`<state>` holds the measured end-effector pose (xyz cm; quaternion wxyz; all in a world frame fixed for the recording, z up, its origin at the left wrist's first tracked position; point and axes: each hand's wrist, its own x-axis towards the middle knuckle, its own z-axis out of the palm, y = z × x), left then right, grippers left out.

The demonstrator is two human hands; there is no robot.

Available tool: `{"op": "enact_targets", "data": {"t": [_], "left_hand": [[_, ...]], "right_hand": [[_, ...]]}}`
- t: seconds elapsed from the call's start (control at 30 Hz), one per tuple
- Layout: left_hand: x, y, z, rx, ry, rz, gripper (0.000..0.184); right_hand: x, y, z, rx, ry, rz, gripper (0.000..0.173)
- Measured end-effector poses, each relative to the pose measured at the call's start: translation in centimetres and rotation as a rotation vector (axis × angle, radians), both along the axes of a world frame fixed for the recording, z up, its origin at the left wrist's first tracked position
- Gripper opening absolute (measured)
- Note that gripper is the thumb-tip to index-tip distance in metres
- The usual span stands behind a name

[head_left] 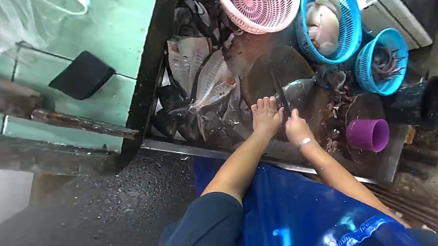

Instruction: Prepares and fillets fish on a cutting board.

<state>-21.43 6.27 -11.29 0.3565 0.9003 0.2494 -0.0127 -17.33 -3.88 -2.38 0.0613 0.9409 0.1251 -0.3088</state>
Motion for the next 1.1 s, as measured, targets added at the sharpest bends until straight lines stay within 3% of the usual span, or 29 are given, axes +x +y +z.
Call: {"op": "enact_targets", "data": {"t": [0.17,0.3,0.47,0.63,0.73,0.87,0.97,1.03,1.1], "left_hand": [[-0.2,0.7,0.1,-0.049,-0.025,-0.005,0.049],[-0.3,0.0,-0.4,0.0,-0.045,-0.016,0.05],[-0.5,0.0,-0.5,-0.011,-0.032,-0.023,0.049],[-0.4,-0.3,-0.9,0.032,-0.057,-0.01,0.047],[-0.4,-0.1,-0.7,0.045,-0.038,-0.003,0.049],[-0.7,-0.3,-0.8,0.021,-0.089,0.031,0.056],[-2.5,-0.5,-1.3,0.145,-0.221,-0.15,0.072],[-2.8,-0.7,-0.7,0.213,-0.167,-0.324,0.075],[-1.9,0.9,0.9,0.208,-0.096,-0.345,0.074]], "right_hand": [[-1.6,-1.6,6.4,-0.228,0.15,0.052,0.046],[-2.1,-2.0,0.6,-0.067,0.033,-0.006,0.043],[-3.0,-3.6,5.3,-0.202,0.134,0.04,0.045],[-3.0,-4.1,-1.1,-0.014,0.025,-0.007,0.042],[-2.7,-3.9,0.8,-0.039,0.065,-0.011,0.041],[-5.0,-9.3,3.2,-0.091,0.153,0.003,0.045],[-7.7,-14.0,4.3,-0.095,0.201,0.0,0.048],[-8.5,-15.8,4.8,-0.107,0.244,-0.007,0.046],[-8.5,-17.3,5.1,-0.09,0.301,-0.015,0.044]]}}
